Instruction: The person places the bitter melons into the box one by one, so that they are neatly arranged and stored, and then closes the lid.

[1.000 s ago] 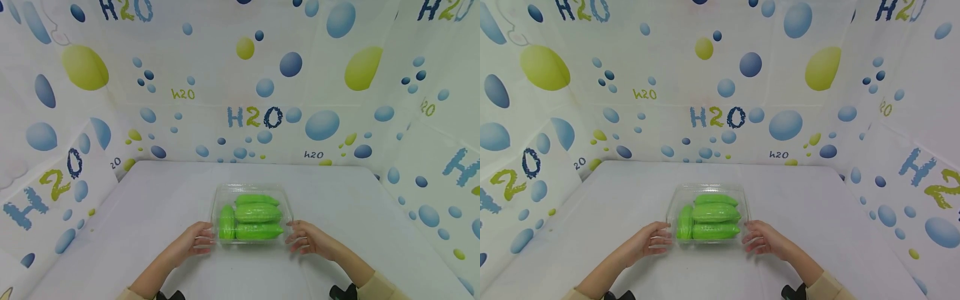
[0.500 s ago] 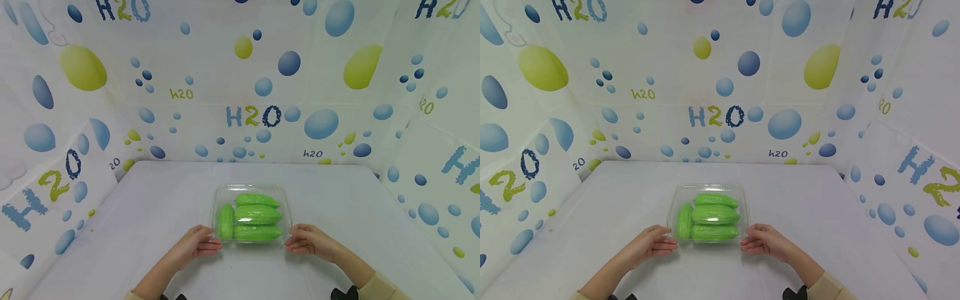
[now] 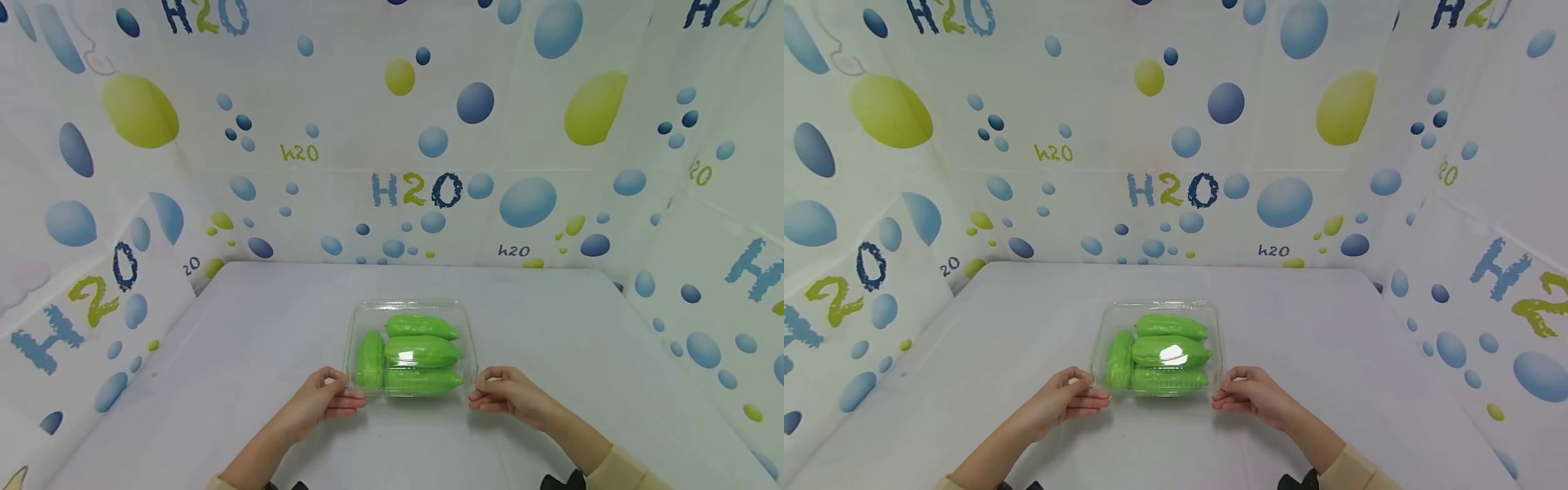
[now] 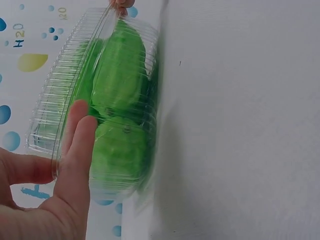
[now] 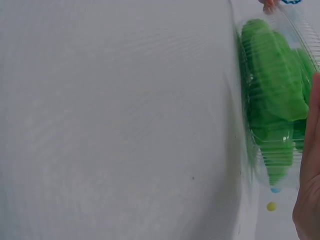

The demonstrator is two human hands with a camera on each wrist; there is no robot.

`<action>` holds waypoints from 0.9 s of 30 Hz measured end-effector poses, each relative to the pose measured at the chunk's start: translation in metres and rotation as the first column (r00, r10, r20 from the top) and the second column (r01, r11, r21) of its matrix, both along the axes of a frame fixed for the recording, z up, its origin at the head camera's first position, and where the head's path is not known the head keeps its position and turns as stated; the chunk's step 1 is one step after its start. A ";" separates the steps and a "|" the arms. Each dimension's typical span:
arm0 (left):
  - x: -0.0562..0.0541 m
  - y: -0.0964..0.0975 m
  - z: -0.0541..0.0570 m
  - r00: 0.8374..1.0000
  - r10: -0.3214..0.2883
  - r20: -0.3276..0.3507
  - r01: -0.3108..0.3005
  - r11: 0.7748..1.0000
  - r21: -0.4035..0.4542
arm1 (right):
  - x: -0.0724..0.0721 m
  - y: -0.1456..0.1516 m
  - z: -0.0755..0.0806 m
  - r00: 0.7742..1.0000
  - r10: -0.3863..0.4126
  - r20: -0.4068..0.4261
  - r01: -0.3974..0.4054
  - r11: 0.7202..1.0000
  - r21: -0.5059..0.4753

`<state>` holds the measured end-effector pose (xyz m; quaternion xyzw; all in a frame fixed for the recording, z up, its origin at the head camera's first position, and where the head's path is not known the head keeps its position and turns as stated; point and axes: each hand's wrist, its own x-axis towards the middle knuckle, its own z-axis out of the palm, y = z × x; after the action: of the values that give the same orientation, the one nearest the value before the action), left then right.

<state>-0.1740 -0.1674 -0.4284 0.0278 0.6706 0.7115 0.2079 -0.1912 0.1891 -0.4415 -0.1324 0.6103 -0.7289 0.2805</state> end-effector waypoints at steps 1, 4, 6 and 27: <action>0.000 0.001 0.000 1.000 0.009 0.001 -0.009 1.000 -0.004 | 0.000 -0.001 0.001 1.000 -0.011 -0.005 0.011 1.000 0.012; -0.001 0.003 0.000 0.999 0.035 0.003 -0.035 0.999 -0.013 | 0.001 -0.003 0.003 0.999 -0.044 -0.026 0.045 0.998 0.054; -0.001 0.004 -0.001 0.999 0.048 0.002 -0.048 0.999 -0.017 | 0.002 -0.004 0.004 0.997 -0.068 -0.042 0.071 0.994 0.083; -0.003 0.005 -0.003 0.999 0.053 0.001 -0.053 0.999 -0.008 | 0.004 -0.006 0.004 0.992 -0.129 -0.008 0.129 0.987 0.097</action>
<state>-0.1775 -0.1628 -0.4310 0.0085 0.6736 0.7144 0.1894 -0.1873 0.1833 -0.4377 -0.0796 0.6526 -0.7148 0.2383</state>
